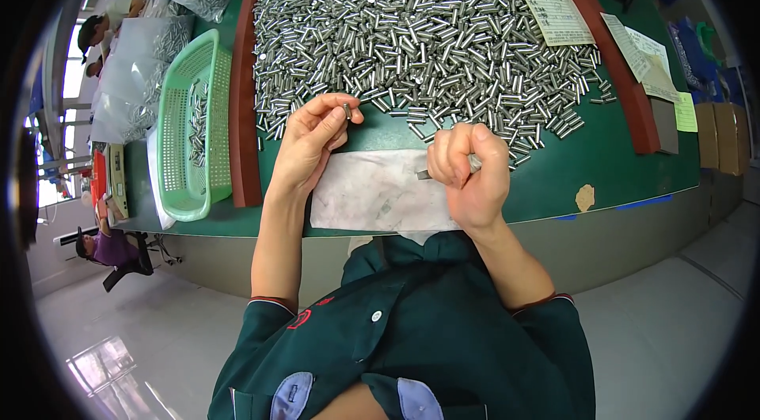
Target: Inspecting and cleaning small metal cylinders at a workbench in a manufacturing facility.
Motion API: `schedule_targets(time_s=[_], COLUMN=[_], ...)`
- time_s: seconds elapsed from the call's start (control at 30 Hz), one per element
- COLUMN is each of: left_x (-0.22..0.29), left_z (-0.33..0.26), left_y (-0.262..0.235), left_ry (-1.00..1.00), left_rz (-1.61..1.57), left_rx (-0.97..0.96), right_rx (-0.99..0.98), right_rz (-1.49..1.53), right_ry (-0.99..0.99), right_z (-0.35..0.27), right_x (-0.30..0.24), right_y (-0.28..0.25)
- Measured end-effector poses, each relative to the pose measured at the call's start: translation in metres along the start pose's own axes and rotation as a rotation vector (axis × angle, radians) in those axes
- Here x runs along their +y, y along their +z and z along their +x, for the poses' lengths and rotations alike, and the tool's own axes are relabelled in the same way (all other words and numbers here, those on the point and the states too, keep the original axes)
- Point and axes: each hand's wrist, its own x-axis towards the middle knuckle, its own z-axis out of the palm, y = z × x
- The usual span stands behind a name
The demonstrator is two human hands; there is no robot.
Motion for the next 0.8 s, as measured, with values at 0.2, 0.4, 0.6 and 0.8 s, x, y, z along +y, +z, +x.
schedule_targets(time_s=[0.2,0.4,0.6,0.8], left_x=[0.012,-0.008,-0.023,-0.027], left_z=[-0.027,-0.041,-0.033,-0.033], left_y=[0.023,0.041,0.049,0.048], left_ry=[0.225,0.357,0.464,0.443], left_rz=[0.724,0.99,1.105,1.05], left_rx=[0.095,0.075,0.161,0.184], right_rx=[-0.012,-0.074,-0.021,0.044], right_rz=[-0.015,0.069,0.034,0.006], right_ry=[0.008,-0.042,-0.026,-0.012], right_z=[0.001,0.007,0.017,0.016], right_x=[-0.002,-0.004,0.008,0.012], right_y=[-0.001,0.009,0.015,0.014])
